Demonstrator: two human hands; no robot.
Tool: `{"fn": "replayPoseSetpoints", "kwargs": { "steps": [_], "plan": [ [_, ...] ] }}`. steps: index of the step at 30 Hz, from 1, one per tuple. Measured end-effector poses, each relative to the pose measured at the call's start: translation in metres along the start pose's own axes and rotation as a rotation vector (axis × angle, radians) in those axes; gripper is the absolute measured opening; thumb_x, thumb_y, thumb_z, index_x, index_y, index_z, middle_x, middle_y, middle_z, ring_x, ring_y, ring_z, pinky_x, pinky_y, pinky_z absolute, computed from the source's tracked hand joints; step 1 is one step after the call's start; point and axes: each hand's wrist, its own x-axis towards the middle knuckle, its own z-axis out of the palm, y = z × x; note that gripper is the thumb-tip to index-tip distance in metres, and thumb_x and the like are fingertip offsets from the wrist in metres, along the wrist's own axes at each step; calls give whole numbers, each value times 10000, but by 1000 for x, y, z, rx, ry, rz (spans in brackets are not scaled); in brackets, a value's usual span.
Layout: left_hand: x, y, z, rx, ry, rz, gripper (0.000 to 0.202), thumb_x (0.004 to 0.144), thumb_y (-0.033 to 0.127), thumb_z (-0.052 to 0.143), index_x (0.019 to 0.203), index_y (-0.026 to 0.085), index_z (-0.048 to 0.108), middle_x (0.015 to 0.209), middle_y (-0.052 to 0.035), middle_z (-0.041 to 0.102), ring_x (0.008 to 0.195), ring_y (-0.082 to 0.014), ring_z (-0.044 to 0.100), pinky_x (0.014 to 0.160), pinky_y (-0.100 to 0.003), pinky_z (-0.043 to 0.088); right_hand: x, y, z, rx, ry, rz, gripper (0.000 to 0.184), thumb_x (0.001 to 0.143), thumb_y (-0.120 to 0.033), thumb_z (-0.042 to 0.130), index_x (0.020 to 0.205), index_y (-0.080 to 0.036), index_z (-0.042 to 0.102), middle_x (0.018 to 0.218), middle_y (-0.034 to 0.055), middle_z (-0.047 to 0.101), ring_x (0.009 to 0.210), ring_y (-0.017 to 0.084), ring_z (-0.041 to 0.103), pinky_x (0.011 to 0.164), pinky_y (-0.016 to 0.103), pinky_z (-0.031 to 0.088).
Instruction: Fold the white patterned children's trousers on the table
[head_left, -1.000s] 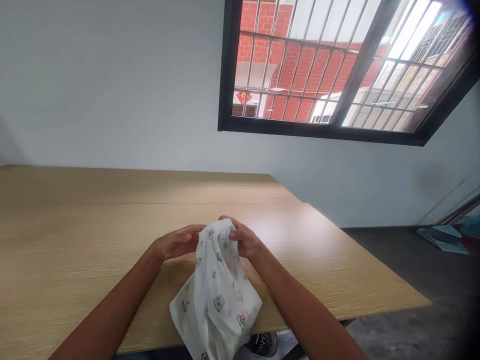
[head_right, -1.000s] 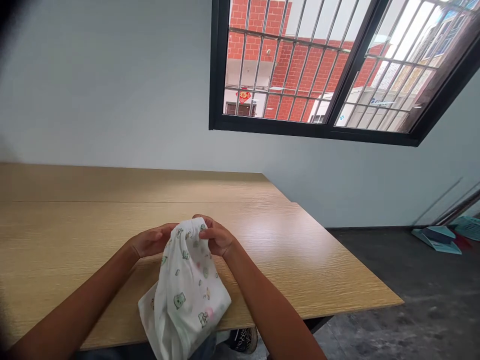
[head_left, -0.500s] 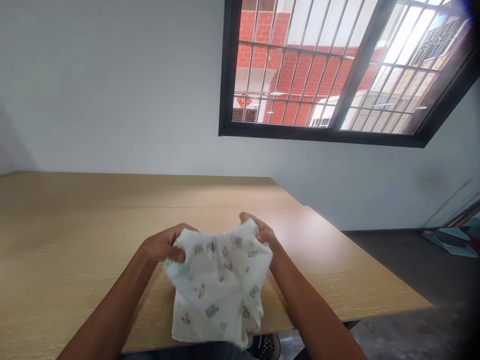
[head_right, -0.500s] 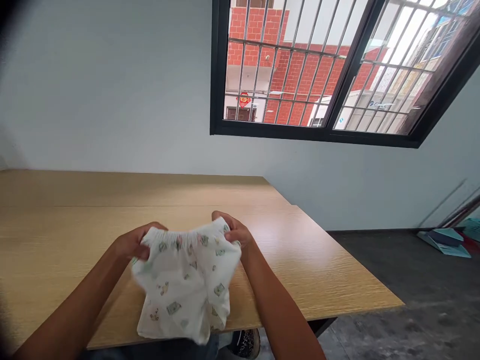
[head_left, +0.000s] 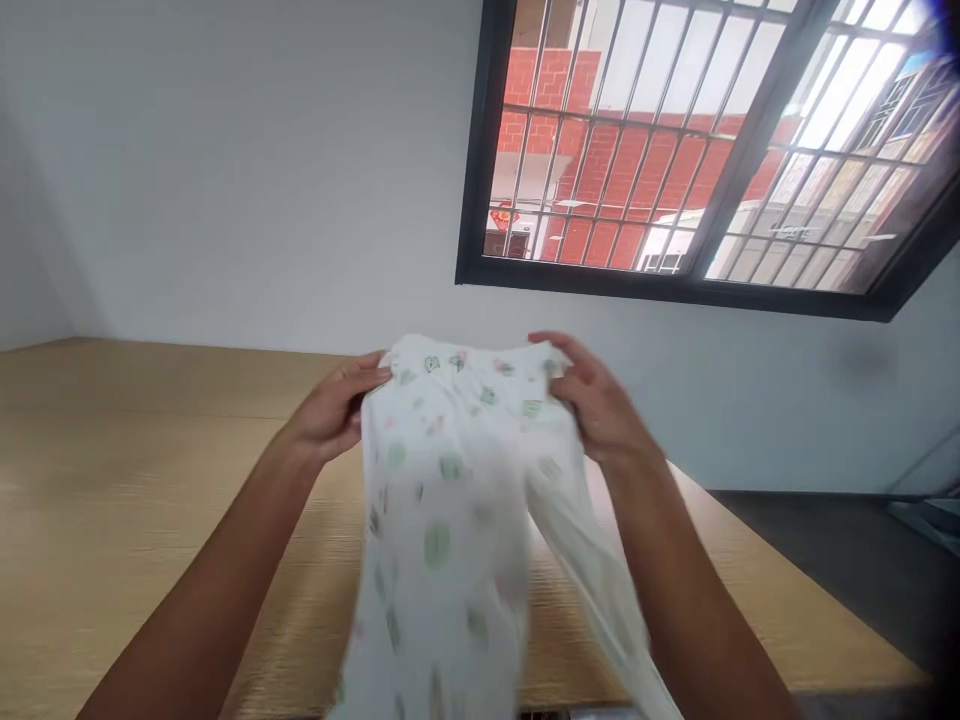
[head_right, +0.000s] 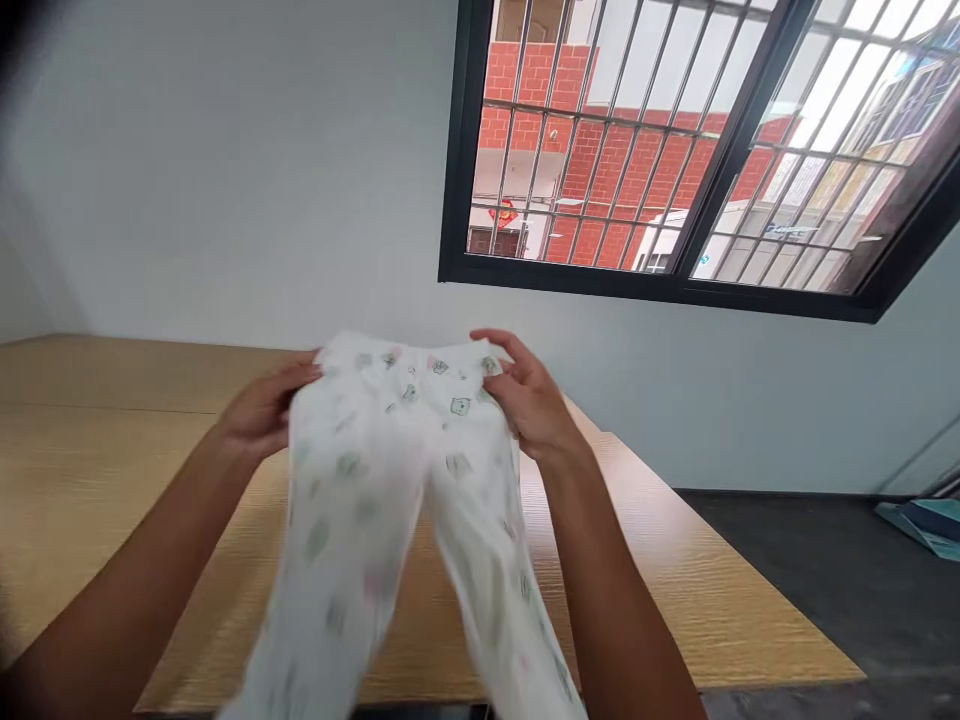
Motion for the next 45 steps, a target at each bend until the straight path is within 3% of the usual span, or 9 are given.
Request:
{"fn": "replayPoseSetpoints", "kwargs": {
  "steps": [5,8,11,15,21,30,34,38,45],
  "plan": [
    [32,-95,-19,307,224,-132,388,631,479,742,773,140,618,612,23,552,496,-105,466,465,-209,347,20,114,-14,-441,66,362,347,797,-144,619,1138,-199,589,818,1,626,642,118,601,543,214,485],
    [25,-150,-40,474,167,-122,356,655,386,684,904,135,650,652,18,555,571,-141,507,531,-243,400,10,174,-25,-588,76,405,323,814,-170,597,1135,-191,579,990,52,626,687,142,625,585,271,528],
    [16,-171,-57,818,167,2,404,714,291,588,1089,148,627,876,-48,615,777,-207,582,715,-331,497,3,198,-29,-761,67,305,284,796,-162,605,1080,-187,613,1147,103,593,811,175,642,778,363,561],
    [10,-160,-58,1101,62,199,301,762,214,530,1034,193,658,1080,-82,627,1056,-266,565,966,-424,455,-1,191,-24,-855,-106,59,303,828,-272,622,1122,-204,641,1213,118,614,1012,242,635,874,399,545],
    [0,-151,-38,1082,-359,128,218,829,253,560,1000,218,690,1042,-48,695,961,-231,628,860,-350,514,-9,186,-10,-1019,-555,23,658,841,-585,639,1386,-226,549,1486,114,506,1366,318,451,1134,498,342],
    [-6,-156,-48,1321,-400,-9,574,967,497,427,1460,204,468,1574,-88,361,1465,-323,276,1183,-512,274,-9,202,-4,-1235,-541,166,739,979,-679,225,1571,-239,273,1652,78,159,1524,300,135,1180,597,128],
    [-8,-146,-36,1323,-410,95,435,914,433,509,1254,187,626,1396,-121,553,1355,-342,413,1135,-498,336,-10,201,-6,-1241,-526,147,782,944,-725,292,1566,-252,292,1649,83,179,1519,307,159,1188,579,119],
    [-25,-126,-13,1212,-519,71,152,836,270,528,884,197,652,998,-73,626,927,-235,595,846,-342,493,-16,199,-8,-1246,-516,89,797,935,-720,348,1550,-213,330,1635,113,223,1512,287,195,1194,529,158],
    [-107,-74,-6,1232,-503,-257,240,868,391,577,1066,272,638,1100,-45,602,1030,-279,563,894,-379,454,-21,199,-3,-1237,-482,91,732,966,-674,327,1533,-212,359,1634,117,240,1511,291,192,1177,555,175]
  ]
}}
